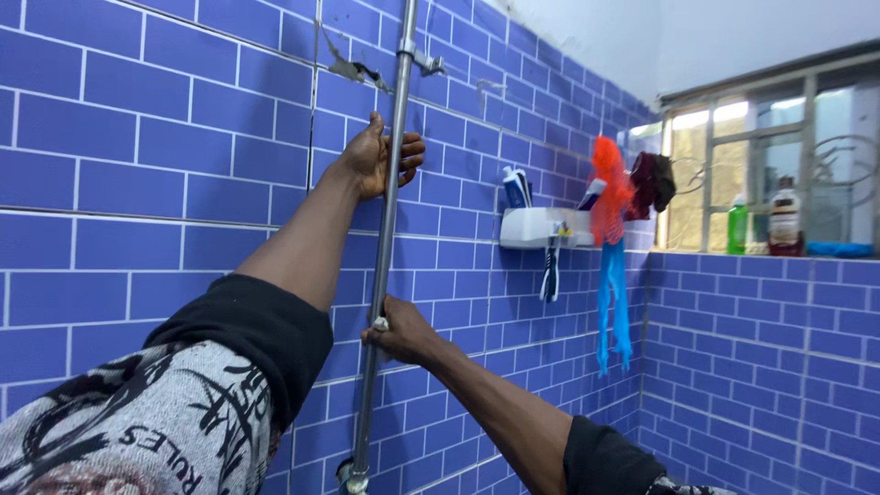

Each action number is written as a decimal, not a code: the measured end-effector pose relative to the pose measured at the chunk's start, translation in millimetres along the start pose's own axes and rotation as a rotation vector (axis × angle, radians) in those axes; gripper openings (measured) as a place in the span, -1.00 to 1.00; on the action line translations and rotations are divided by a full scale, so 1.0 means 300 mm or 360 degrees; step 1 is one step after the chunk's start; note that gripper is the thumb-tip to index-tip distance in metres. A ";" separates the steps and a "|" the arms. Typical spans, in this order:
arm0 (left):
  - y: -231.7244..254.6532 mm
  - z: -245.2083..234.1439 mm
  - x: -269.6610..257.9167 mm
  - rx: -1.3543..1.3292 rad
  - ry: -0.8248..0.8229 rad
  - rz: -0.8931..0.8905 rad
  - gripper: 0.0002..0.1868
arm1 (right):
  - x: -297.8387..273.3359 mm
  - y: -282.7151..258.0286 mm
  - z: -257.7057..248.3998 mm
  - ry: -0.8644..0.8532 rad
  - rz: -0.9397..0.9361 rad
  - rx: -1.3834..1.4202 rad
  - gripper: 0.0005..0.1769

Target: The person wipes a vertical metal pipe in a bathroom using a cloth, then washes and wrings the cloth in a bucket of water. They also wipe a white plastic wall mount with the cloth.

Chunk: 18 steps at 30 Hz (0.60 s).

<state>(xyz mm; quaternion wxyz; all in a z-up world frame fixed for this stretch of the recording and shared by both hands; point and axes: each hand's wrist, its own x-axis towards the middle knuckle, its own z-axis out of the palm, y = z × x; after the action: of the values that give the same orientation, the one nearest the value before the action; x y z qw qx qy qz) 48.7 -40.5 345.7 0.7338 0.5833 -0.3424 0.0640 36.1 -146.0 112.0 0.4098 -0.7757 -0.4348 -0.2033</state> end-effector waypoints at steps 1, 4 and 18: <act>0.004 -0.006 0.017 -0.0049 -0.0050 0.0023 -0.15 | -0.002 -0.007 -0.002 -0.0020 0.0026 0.0000 -0.66; 0.036 -0.018 0.077 -0.0099 -0.0133 0.0029 -0.15 | -0.006 -0.027 -0.012 -0.0069 0.0086 0.0030 -0.65; 0.206 0.001 0.262 -0.0096 -0.0111 0.0134 -0.15 | -0.024 -0.089 -0.011 -0.0090 0.0230 -0.0095 -0.70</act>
<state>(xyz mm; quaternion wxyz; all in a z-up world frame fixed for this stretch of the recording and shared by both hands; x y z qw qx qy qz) 77.6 -45.5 441.4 0.7353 0.5478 -0.3937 0.0643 10.1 -144.6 121.3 0.3875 -0.8224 -0.3828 -0.1640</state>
